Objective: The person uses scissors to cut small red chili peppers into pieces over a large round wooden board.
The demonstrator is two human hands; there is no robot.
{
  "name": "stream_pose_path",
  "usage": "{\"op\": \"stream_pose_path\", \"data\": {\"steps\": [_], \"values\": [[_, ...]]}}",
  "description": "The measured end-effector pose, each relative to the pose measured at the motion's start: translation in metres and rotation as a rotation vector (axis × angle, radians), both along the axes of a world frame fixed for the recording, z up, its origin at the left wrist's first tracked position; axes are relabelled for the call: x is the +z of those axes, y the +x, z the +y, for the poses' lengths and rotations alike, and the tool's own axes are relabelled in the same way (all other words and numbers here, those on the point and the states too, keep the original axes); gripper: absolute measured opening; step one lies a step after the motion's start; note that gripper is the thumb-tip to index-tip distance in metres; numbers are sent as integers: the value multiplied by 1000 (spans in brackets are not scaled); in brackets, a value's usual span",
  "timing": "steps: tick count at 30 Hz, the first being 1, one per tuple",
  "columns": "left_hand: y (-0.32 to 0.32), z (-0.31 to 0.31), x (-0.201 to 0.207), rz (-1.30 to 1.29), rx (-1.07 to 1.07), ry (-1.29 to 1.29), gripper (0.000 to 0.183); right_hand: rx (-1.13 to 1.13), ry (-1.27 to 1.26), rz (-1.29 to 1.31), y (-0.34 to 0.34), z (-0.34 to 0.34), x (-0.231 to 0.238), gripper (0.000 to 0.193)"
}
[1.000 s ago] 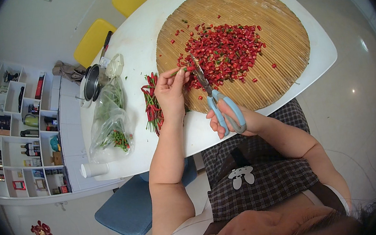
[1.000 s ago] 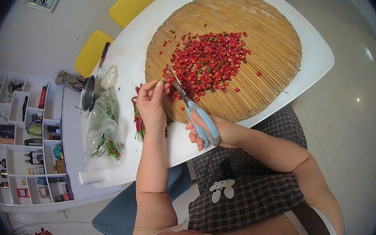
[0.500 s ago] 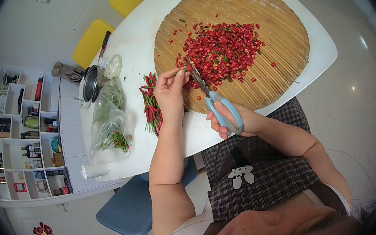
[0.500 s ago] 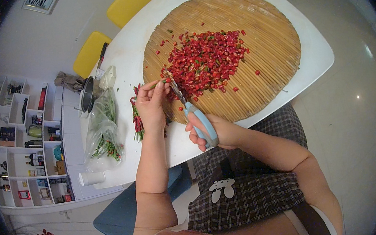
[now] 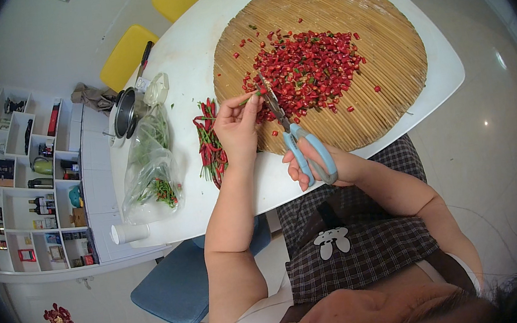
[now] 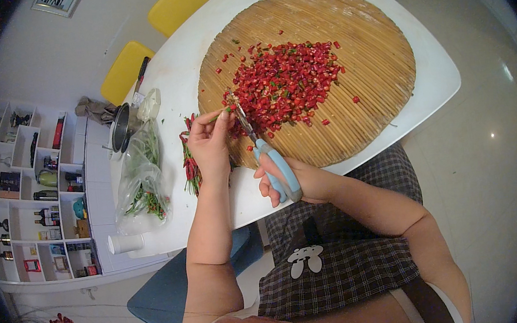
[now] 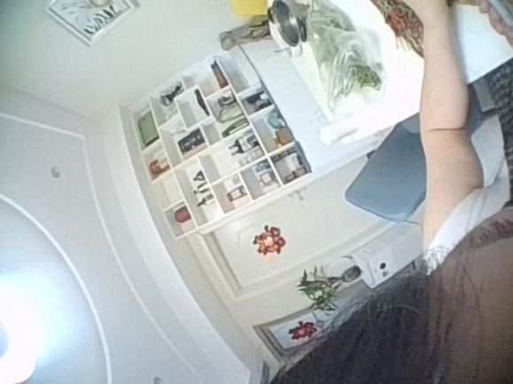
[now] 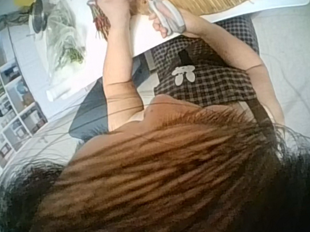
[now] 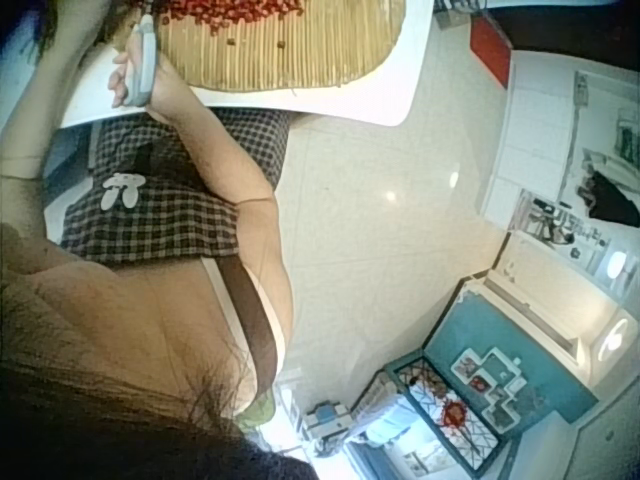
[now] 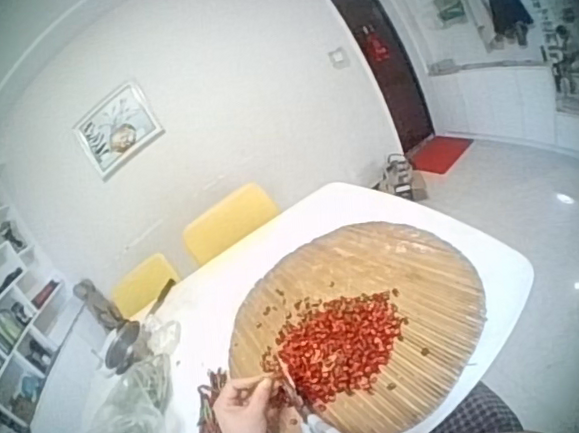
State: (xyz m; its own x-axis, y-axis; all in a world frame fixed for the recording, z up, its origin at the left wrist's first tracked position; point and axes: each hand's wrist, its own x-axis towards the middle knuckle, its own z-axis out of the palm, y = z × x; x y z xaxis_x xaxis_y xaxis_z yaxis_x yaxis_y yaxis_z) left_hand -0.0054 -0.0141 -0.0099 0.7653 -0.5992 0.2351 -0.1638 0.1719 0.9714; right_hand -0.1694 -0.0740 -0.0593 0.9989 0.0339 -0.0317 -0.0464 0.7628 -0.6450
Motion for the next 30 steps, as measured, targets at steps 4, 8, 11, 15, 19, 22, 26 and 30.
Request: {"op": "stream_pose_path", "data": {"steps": [4, 8, 11, 15, 19, 22, 26, 30], "values": [[0, 1, -1, -88, 6, 62, 10, 1, -19, -8, 0, -1, -1, 50], [0, 4, 0, -132, 23, 109, 10, -11, -27, 18, -1, 2, 2, 49], [1, 3, -2, -133, 14, 94, 10, -27, 20, 33, -1, 3, 4, 43], [3, 6, 3, -149, 13, 105, 10, -32, -8, 49, -2, 2, 14, 38], [5, 6, 4, -132, -6, 66, 9, -30, -53, 69, -2, 2, 15, 37], [6, 7, 8, -16, -48, 36, 8, -18, -110, 94, -2, 2, 19, 39], [25, 16, 14, 70, -35, 7, 5, -39, -169, 136, -1, 3, 25, 45], [66, 40, 28, -92, 226, -84, 6, -66, -120, 158, -3, 1, 21, 47]]}}
